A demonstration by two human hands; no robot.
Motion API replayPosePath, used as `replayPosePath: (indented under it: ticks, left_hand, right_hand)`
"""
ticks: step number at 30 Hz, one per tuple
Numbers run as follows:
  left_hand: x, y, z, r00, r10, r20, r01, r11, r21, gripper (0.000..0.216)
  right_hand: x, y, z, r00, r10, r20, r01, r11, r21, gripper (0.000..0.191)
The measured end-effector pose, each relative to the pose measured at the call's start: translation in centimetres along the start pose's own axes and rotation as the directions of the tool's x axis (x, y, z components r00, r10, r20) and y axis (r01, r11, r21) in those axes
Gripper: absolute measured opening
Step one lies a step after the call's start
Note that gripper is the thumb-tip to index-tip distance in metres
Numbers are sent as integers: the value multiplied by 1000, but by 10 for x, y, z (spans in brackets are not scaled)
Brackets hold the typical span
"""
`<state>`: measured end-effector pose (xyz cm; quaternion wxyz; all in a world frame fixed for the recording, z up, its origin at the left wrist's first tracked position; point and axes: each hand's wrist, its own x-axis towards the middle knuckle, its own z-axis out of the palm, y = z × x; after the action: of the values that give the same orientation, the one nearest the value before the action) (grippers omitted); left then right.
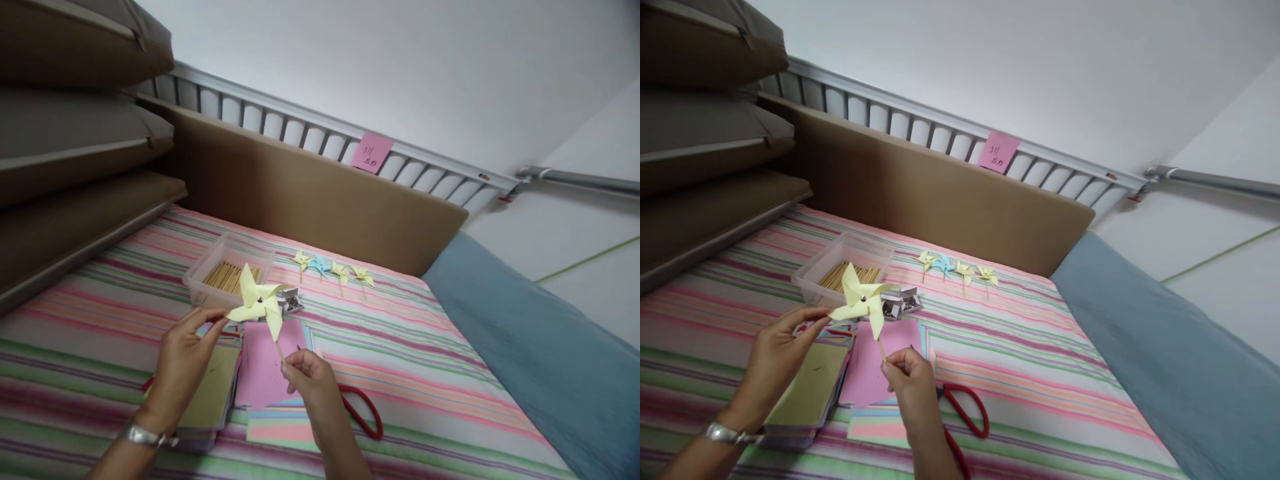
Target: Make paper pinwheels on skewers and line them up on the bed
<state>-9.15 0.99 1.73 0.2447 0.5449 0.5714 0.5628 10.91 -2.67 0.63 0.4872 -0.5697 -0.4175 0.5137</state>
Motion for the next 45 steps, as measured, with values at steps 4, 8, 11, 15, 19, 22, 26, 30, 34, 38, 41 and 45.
replayPosePath:
  ticks: [4,8,11,15,19,22,26,30,34,38,41,45]
  left_hand:
    - [0,-4,1,999,49,1,-49,997,56,11]
    - [-3,-6,1,987,163,11,-163,982,97,10]
    - [-5,-3,4,963,269,34,-271,956,109,9]
    - [-9,3,9,944,322,74,-330,934,138,8]
    - [-16,10,16,930,351,107,-365,915,171,6]
    - [-25,16,23,910,383,158,-407,899,165,5]
    - [-34,23,27,865,471,174,-490,867,91,15]
    - [-20,19,16,856,517,-24,-501,840,208,34]
    - [3,0,2,866,500,-12,-464,813,353,37]
    - [8,-13,-5,865,501,44,-470,775,422,22]
    - [3,-13,-5,850,524,60,-498,760,418,15]
    - [-5,-5,0,855,511,92,-502,770,394,11]
  right_hand:
    - [-1,-1,1,1000,9,15,-10,1000,12,18]
    - [0,0,2,1000,21,12,-21,1000,22,20]
    - [0,2,2,1000,24,11,-24,999,41,20]
    - [2,5,3,1000,23,13,-23,999,45,22]
    - [2,7,5,999,34,13,-34,999,30,23]
    - [2,10,6,1000,20,18,-21,999,34,19]
    - [3,13,6,999,13,30,-14,999,41,19]
    - [3,11,4,999,40,9,-41,998,50,23]
    - [0,5,7,998,54,36,-56,997,49,20]
    - [-3,3,9,996,57,74,-61,997,48,20]
    - [-3,4,9,996,60,72,-64,997,50,19]
    - [-2,6,10,996,61,66,-65,996,60,16]
